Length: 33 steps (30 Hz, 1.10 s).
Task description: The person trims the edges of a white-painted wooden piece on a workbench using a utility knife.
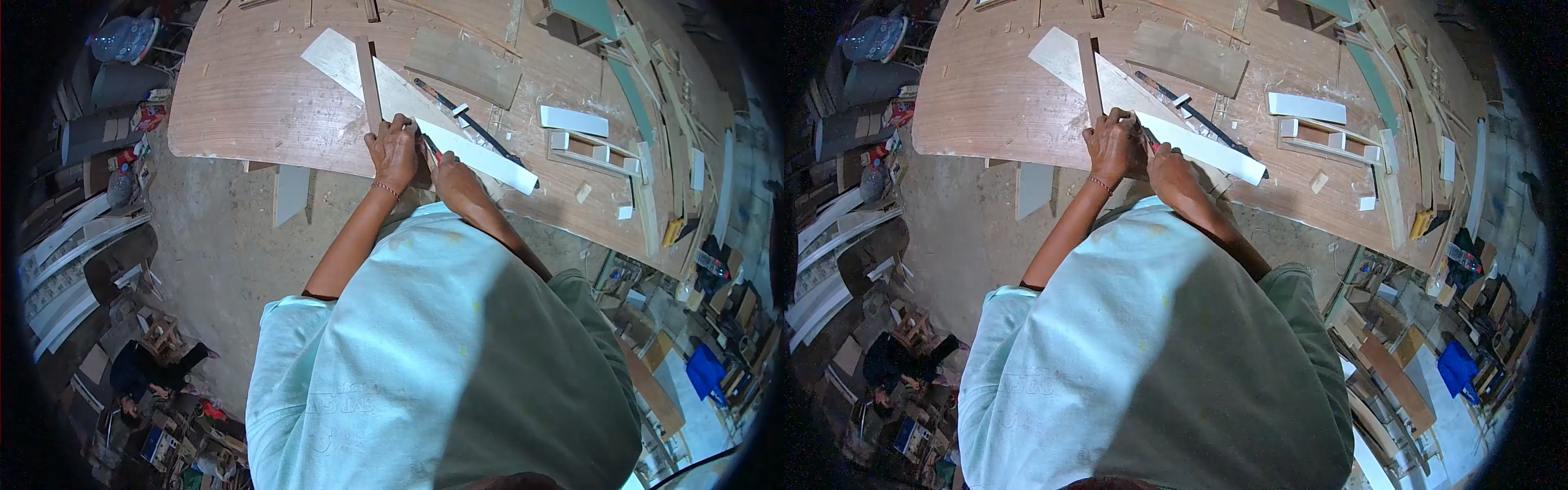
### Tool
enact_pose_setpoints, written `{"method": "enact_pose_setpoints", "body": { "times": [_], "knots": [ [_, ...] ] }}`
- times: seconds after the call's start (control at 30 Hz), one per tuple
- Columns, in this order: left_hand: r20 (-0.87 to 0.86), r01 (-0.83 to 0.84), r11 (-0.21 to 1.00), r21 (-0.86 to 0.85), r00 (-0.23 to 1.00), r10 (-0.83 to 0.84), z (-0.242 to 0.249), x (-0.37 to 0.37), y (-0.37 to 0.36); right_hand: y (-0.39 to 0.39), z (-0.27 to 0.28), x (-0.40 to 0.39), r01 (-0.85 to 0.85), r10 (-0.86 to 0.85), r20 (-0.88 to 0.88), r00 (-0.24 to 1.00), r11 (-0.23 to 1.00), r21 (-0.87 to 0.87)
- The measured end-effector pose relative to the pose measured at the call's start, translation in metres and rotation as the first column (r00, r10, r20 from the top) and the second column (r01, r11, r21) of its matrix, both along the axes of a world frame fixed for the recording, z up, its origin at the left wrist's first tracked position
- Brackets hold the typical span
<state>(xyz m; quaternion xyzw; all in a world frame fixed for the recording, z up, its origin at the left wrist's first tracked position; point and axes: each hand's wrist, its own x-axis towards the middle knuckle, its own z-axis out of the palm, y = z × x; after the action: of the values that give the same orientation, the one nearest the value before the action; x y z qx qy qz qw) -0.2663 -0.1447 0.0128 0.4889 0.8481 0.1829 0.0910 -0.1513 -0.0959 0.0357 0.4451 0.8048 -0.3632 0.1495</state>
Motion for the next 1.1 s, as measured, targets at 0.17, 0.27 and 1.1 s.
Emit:
{"method": "enact_pose_setpoints", "body": {
  "times": [0.17,0.27,1.1],
  "knots": [
    [-0.015,0.013,0.999,-0.046,1.000,-0.014,0.003,-0.002,-0.001,0.004,0.004,0.001,-0.011,0.010,-0.016,1.000,1.000,-0.022],
    [0.003,0.031,0.999,-0.031,1.000,-0.031,0.003,-0.001,-0.001,0.009,0.008,-0.005,0.051,-0.048,-0.057,0.997,0.998,0.041],
    [-0.023,0.019,1.000,-0.001,1.000,-0.019,-0.002,-0.002,0.000,0.003,-0.011,-0.023,0.033,-0.027,-0.091,0.996,0.997,0.071]
  ]
}}
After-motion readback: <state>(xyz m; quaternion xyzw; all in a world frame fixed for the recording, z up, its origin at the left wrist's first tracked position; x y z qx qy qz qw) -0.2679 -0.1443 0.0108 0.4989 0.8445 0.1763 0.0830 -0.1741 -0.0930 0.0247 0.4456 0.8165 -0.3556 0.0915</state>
